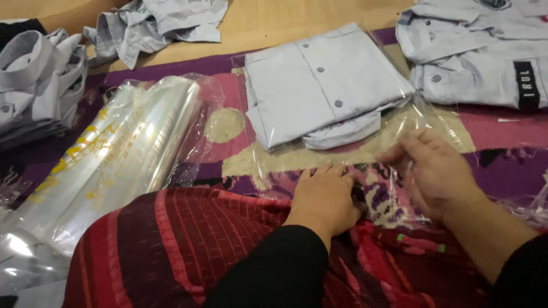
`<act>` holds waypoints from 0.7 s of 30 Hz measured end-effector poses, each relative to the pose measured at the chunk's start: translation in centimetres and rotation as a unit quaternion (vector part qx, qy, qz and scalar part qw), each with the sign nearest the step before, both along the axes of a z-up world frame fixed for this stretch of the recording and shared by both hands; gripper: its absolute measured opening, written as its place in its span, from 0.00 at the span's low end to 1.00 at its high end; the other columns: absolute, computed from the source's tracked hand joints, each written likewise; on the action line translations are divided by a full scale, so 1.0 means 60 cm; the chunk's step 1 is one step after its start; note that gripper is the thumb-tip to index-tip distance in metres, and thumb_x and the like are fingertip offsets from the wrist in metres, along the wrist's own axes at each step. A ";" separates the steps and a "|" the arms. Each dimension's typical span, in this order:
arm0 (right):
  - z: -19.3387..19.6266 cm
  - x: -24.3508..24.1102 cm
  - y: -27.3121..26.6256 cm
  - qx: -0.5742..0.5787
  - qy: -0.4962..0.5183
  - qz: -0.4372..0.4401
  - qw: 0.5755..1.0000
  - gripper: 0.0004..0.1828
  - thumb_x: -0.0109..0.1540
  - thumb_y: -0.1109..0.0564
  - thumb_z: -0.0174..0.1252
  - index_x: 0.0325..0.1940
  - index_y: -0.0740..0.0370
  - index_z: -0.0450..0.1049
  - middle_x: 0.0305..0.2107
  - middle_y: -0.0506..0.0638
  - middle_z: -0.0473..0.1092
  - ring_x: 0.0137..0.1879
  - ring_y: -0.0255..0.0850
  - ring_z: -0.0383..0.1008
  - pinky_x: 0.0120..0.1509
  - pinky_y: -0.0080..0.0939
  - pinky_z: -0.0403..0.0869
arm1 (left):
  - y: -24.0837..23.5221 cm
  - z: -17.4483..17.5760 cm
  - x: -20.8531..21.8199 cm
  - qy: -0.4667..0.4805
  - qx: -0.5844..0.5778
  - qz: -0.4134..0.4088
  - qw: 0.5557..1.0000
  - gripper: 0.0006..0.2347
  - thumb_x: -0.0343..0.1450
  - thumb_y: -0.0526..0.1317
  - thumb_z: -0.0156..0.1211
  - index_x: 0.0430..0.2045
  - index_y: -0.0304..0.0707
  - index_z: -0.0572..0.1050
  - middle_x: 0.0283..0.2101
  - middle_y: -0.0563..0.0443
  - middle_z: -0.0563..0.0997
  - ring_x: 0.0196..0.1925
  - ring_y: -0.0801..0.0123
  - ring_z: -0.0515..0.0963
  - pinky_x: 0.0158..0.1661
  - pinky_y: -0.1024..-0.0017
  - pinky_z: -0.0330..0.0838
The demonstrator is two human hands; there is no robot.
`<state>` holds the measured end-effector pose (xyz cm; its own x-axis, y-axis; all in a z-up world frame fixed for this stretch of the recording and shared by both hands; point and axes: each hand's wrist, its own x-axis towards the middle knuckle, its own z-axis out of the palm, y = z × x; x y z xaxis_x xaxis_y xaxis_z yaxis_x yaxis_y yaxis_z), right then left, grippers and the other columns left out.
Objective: The person packs folded shirts into plastic bags, smoothing the plastic and sealing the bags by hand.
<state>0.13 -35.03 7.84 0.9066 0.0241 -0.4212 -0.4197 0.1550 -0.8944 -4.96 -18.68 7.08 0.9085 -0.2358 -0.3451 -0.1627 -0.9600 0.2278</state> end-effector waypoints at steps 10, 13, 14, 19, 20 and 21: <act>-0.040 0.037 -0.054 -0.526 -0.109 0.139 0.832 0.15 0.64 0.43 0.59 0.45 0.53 0.81 0.33 0.55 0.79 0.38 0.50 0.75 0.43 0.51 0.71 | -0.026 -0.004 0.014 -0.153 -0.014 0.025 0.988 0.18 0.72 0.53 0.54 0.47 0.41 0.75 0.51 0.46 0.79 0.56 0.54 0.74 0.58 0.53 0.62; -0.024 0.022 -0.034 -0.622 -0.097 0.227 0.743 0.15 0.60 0.42 0.56 0.47 0.41 0.80 0.44 0.52 0.79 0.52 0.56 0.79 0.54 0.55 0.74 | -0.057 -0.027 0.035 -0.226 -0.048 0.028 0.973 0.19 0.71 0.44 0.49 0.56 0.41 0.68 0.60 0.43 0.71 0.64 0.51 0.66 0.64 0.48 0.55; 0.001 0.017 -0.023 -0.644 -0.043 0.261 0.718 0.18 0.60 0.46 0.51 0.53 0.39 0.78 0.50 0.54 0.78 0.56 0.60 0.78 0.56 0.61 0.76 | -0.070 -0.034 0.049 -0.252 -0.068 0.015 0.965 0.27 0.67 0.37 0.46 0.67 0.43 0.62 0.71 0.41 0.64 0.73 0.47 0.59 0.68 0.44 0.48; 0.024 0.017 -0.028 -0.652 0.000 0.258 0.713 0.17 0.62 0.44 0.52 0.52 0.38 0.80 0.54 0.51 0.76 0.60 0.56 0.76 0.59 0.60 0.75 | -0.102 0.003 0.043 -0.012 -0.014 0.010 1.000 0.27 0.68 0.40 0.54 0.66 0.43 0.62 0.58 0.47 0.76 0.59 0.50 0.74 0.53 0.51 0.70; 0.018 0.025 -0.034 -0.665 0.022 0.261 0.699 0.17 0.62 0.42 0.53 0.53 0.35 0.81 0.55 0.51 0.76 0.62 0.55 0.76 0.62 0.58 0.75 | -0.106 -0.009 0.043 -0.041 -0.018 0.023 0.999 0.33 0.68 0.42 0.53 0.72 0.43 0.56 0.61 0.46 0.73 0.64 0.50 0.69 0.57 0.49 0.64; -0.006 0.038 -0.051 -0.664 0.022 0.260 0.700 0.17 0.62 0.42 0.53 0.53 0.35 0.81 0.55 0.51 0.76 0.62 0.55 0.76 0.62 0.58 0.75 | -0.109 -0.009 0.044 -0.042 -0.016 0.023 0.999 0.33 0.68 0.42 0.53 0.72 0.43 0.56 0.61 0.46 0.73 0.64 0.50 0.69 0.57 0.49 0.64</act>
<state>2.39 -38.10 7.46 0.9064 -0.0936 -0.4119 -0.1420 -0.9859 -0.0886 -2.30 -25.23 6.56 0.9439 -0.2038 -0.2597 -0.1392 -0.9591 0.2465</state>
